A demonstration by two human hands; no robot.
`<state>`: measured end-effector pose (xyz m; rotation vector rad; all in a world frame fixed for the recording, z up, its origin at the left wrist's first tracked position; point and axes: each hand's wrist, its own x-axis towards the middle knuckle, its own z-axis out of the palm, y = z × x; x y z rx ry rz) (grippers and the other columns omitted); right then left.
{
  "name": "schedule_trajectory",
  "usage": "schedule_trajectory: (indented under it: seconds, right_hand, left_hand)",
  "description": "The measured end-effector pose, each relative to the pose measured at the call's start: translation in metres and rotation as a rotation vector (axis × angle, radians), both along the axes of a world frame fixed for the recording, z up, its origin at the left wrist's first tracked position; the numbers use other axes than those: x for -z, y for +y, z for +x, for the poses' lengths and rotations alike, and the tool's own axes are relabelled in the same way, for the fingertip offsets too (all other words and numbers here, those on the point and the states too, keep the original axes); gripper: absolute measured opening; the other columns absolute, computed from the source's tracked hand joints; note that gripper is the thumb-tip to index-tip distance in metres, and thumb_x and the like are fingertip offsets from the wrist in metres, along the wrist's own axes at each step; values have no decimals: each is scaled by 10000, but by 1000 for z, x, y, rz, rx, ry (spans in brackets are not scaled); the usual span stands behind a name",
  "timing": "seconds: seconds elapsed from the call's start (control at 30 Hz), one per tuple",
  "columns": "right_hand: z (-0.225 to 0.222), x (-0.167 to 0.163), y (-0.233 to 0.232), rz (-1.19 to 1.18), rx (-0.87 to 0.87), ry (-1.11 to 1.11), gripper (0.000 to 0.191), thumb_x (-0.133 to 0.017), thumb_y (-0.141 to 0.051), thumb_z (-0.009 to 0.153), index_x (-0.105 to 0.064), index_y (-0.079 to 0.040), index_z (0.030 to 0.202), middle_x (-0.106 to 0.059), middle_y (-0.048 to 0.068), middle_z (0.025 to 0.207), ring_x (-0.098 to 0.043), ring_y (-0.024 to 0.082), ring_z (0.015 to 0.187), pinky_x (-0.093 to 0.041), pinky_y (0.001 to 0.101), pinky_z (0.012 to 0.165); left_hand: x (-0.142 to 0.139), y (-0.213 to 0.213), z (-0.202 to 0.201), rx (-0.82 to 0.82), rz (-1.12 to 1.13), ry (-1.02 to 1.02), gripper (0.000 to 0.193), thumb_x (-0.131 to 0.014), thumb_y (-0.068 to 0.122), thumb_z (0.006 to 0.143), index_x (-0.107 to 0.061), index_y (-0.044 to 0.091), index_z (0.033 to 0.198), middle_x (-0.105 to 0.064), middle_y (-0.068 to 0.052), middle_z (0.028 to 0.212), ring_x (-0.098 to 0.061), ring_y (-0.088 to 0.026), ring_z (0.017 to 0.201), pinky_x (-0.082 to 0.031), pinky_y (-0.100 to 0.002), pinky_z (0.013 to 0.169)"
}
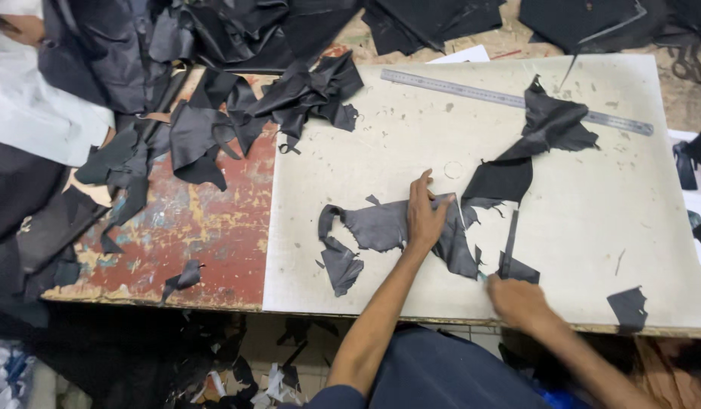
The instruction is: The person uses a metal ruler and a rotary cutter to cut black fabric on a worktable. They measure and trim multiple pieces, then stack the cut sections. A second person briefly assists by handing over a fabric piece.
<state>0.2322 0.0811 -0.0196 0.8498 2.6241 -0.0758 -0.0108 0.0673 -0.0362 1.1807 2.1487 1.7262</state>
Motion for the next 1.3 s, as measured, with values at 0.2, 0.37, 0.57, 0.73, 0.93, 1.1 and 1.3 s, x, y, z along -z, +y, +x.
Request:
schedule_trajectory:
  seconds: [0.2, 0.37, 0.57, 0.73, 0.93, 1.1, 1.3]
  right_hand:
    - [-72, -33, 52, 54, -89, 545, 254, -577, -106, 913, -702, -171, 1125, -696, 114, 1123, -716, 278, 831, -578, 410, 660]
    - [-182, -19, -1, -224, -593, 839, 435, -646, -61, 786, -684, -135, 1213, -694, 65, 1004, -697, 267, 823, -570, 388, 633]
    - [-218, -20, -18, -206, -663, 827, 210, -625, -67, 864, -672, -109, 1065, -637, 60, 911, -680, 263, 837, -554, 398, 628]
    - [-223, -23, -25, -173, -743, 856, 205, -629, -76, 852, -657, -77, 1055, -636, 71, 937, -676, 265, 836, -551, 397, 641]
    - [-204, -18, -20, -114, -607, 891, 233, -610, -47, 876, -654, -57, 1105, -632, 86, 974, -671, 259, 840, -560, 389, 654]
    - [-137, -21, 10, 66, 148, 800, 458, -708, -350, 893, -632, 28, 1140, -616, 192, 1017, -678, 375, 778, -544, 474, 526]
    - [-114, -2, 26, -37, 291, 691, 327, -685, -302, 968, -620, 8, 1050, -658, 200, 1079, -696, 421, 841, -557, 524, 706]
  left_hand:
    - [9, -135, -57, -111, -291, 353, 707, -826, 142, 834, -526, 137, 1474, -687, -91, 1318, -568, -281, 1311, -321, -494, 1192]
    - [1, -170, -76, -66, -252, 111, 1129, -884, 166, 740, -169, 70, 1609, -654, -64, 1400, -497, -287, 1389, -270, -493, 1203]
    - [-3, -170, -77, -63, -279, -1, 1233, -896, 161, 730, -48, 113, 1624, -641, -19, 1432, -406, -287, 1464, -239, -486, 1220]
    - [10, -169, -77, -76, -317, 32, 1175, -859, 185, 804, -36, 135, 1641, -650, 13, 1432, -419, -250, 1488, -169, -513, 1258]
    - [9, -165, -76, -60, -324, 12, 1151, -832, 180, 825, -28, 136, 1647, -640, 15, 1446, -422, -245, 1494, -143, -536, 1264]
    - [6, -165, -75, -36, -313, -39, 1053, -802, 158, 815, -134, 103, 1628, -631, -20, 1454, -423, -270, 1472, -98, -564, 1240]
    - [18, -125, -48, -178, -710, 627, 439, -636, 43, 996, -603, 163, 1417, -568, -46, 1533, -415, -223, 1537, -195, -596, 1310]
